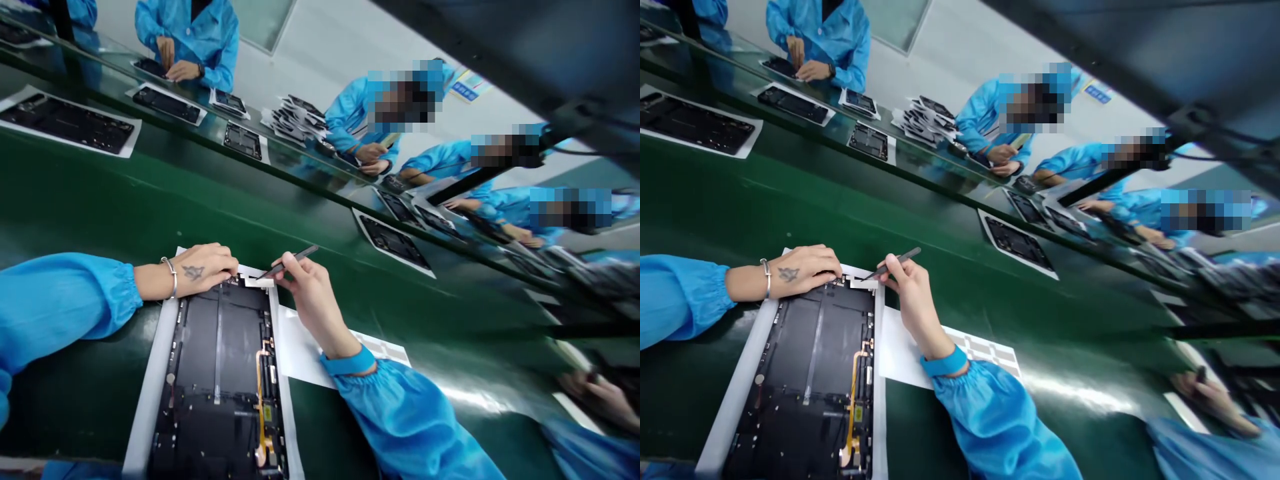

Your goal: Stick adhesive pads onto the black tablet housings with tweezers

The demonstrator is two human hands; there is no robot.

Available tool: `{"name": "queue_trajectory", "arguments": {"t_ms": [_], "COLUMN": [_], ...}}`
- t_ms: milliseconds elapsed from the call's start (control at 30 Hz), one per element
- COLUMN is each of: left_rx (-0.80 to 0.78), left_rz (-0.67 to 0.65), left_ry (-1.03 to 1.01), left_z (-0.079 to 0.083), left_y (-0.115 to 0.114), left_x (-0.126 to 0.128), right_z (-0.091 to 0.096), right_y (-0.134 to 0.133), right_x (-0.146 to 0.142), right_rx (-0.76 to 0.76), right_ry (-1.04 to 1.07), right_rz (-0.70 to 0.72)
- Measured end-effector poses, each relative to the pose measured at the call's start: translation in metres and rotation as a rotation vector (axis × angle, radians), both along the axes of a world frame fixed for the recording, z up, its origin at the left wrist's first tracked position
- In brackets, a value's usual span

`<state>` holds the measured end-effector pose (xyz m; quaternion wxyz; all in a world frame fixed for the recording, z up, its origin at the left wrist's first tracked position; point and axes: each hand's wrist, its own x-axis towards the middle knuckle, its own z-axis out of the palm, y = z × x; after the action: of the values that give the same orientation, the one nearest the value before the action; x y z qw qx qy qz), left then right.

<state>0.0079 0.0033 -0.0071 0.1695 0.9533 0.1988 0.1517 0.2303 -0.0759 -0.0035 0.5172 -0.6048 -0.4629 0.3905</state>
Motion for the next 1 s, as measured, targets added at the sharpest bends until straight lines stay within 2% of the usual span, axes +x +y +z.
{"name": "queue_trajectory", "arguments": {"t_ms": [400, 1000], "left_rx": [0.047, 0.061], "left_rz": [-0.002, -0.001], "left_ry": [0.035, 0.038], "left_z": [0.0018, 0.0059], "left_y": [-0.0038, -0.0046], "left_x": [0.0003, 0.0009], "right_z": [-0.0048, -0.001], "right_y": [-0.0058, -0.005], "right_x": [-0.0071, -0.008], "right_rx": [-0.008, -0.007], "right_ry": [0.124, 0.161], "right_rz": [-0.068, -0.055]}}
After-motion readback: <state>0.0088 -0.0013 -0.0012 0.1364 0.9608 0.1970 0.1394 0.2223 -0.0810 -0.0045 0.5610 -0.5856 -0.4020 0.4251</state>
